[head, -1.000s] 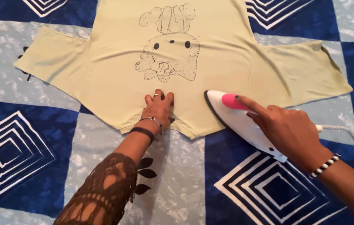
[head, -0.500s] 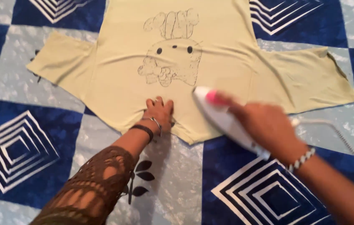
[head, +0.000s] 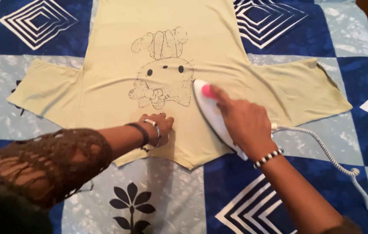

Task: The person irons a light-colored t-shirt laid on a patterned bedsheet. They smooth the fabric, flip the shirt to iron both sides, and use a pink and white electric iron to remove wrinkles from the body and sleeves.

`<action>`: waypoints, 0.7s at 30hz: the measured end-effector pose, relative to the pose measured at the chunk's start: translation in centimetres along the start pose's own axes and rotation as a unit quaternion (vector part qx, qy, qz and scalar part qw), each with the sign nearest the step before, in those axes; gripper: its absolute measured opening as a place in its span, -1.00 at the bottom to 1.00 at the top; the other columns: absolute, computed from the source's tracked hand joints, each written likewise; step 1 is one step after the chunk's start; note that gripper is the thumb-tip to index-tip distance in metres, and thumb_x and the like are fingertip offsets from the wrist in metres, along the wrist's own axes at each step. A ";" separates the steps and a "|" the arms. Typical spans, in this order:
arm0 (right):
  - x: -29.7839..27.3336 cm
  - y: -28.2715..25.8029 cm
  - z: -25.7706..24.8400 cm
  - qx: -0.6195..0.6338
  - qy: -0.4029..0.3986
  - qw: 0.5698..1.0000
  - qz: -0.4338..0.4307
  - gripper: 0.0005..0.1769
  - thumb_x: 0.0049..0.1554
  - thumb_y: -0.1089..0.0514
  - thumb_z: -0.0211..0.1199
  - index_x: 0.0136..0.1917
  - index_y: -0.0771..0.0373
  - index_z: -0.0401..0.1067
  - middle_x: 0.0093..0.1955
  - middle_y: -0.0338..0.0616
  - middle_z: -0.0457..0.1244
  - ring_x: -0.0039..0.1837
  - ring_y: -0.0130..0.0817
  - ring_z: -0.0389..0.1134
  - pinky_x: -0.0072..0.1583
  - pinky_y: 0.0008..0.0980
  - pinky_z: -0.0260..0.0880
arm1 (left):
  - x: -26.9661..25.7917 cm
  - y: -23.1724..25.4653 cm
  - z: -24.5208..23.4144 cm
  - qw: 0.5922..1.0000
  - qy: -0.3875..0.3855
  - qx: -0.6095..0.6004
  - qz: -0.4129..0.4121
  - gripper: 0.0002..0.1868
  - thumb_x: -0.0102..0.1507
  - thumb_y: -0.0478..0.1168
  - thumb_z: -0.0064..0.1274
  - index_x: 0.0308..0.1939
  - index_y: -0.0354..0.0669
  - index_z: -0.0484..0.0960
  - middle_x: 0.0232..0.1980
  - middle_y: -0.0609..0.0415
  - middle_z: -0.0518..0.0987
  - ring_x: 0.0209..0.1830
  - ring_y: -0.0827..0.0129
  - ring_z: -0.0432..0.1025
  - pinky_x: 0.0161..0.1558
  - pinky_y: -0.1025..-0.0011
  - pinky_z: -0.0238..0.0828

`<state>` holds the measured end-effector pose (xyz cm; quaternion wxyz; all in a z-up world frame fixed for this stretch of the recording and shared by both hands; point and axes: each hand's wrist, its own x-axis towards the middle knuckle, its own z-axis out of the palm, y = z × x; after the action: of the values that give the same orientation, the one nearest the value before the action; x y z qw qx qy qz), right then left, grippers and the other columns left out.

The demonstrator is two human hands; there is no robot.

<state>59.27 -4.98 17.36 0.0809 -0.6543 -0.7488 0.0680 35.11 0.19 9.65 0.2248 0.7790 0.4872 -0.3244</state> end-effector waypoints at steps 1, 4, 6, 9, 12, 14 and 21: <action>-0.4 -0.4 -0.1 -0.007 -0.016 1.000 -0.012 -0.50 0.27 -0.05 0.07 0.47 -0.32 0.21 -0.41 0.02 0.33 -0.37 0.08 0.38 -0.31 0.01 0.34 | -0.5 -0.5 0.2 1.000 0.026 -0.001 -0.007 -0.45 0.23 -0.17 0.02 0.31 -0.08 0.35 0.41 -0.16 0.34 0.40 -0.02 0.28 0.32 -0.01 0.23; -1.1 -1.4 -0.2 -0.033 -0.004 0.999 -0.034 -0.49 0.25 -0.05 0.09 0.46 -0.32 0.22 -0.40 0.01 0.33 -0.39 0.06 0.38 -0.33 -0.01 0.35 | -1.3 -2.4 1.4 0.983 0.182 -0.034 0.019 -0.36 0.19 -0.09 0.11 0.32 -0.14 0.30 0.39 -0.21 0.31 0.34 -0.05 0.26 0.25 0.00 0.24; -0.6 -1.9 -0.1 -0.052 0.010 0.998 -0.027 -0.49 0.25 -0.05 0.09 0.47 -0.31 0.21 -0.39 0.00 0.33 -0.40 0.04 0.38 -0.34 -0.03 0.35 | -1.8 -4.6 2.9 0.956 0.285 -0.060 0.043 -0.33 0.17 -0.08 0.12 0.33 -0.16 0.30 0.38 -0.23 0.31 0.32 -0.07 0.27 0.24 0.01 0.23; 1.8 -1.7 0.1 -0.073 0.028 0.997 0.013 -0.49 0.28 -0.06 0.08 0.49 -0.28 0.20 -0.39 0.00 0.33 -0.40 0.02 0.38 -0.34 -0.03 0.34 | -0.9 -7.5 4.7 0.925 0.368 -0.078 0.056 -0.33 0.16 -0.09 0.09 0.34 -0.14 0.31 0.39 -0.23 0.32 0.33 -0.09 0.26 0.27 0.02 0.20; 3.9 -1.3 0.2 -0.065 0.039 0.997 0.024 -0.50 0.30 -0.07 0.08 0.49 -0.26 0.20 -0.38 -0.02 0.33 -0.36 0.00 0.38 -0.32 -0.02 0.33 | 0.5 -9.9 6.2 0.913 0.401 -0.063 0.049 -0.32 0.20 -0.02 0.11 0.34 -0.18 0.31 0.40 -0.31 0.28 0.34 -0.17 0.22 0.30 -0.01 0.14; 4.5 -1.3 0.0 -0.063 0.003 0.998 0.012 -0.46 0.27 -0.09 0.09 0.51 -0.29 0.17 -0.37 -0.04 0.33 -0.36 -0.01 0.38 -0.31 -0.02 0.34 | 1.3 -11.5 6.4 0.887 0.453 -0.031 0.090 -0.32 0.24 -0.01 0.08 0.37 -0.22 0.32 0.40 -0.32 0.30 0.36 -0.17 0.22 0.36 -0.02 0.11; 1.6 -1.3 -1.3 -0.082 -0.106 0.991 -0.010 -0.21 0.15 -0.02 0.10 0.59 -0.59 0.09 -0.35 -0.16 0.31 -0.45 -0.13 0.37 -0.38 -0.11 0.36 | 3.5 -13.2 3.4 0.855 0.486 -0.105 0.150 -0.38 0.22 0.05 0.09 0.28 -0.15 0.42 0.32 -0.21 0.41 0.30 -0.09 0.25 0.30 0.01 0.12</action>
<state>58.11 -3.61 18.93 -0.0525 -0.6402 -0.7628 0.0744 23.33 5.65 4.34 0.0858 0.8730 0.4426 0.1859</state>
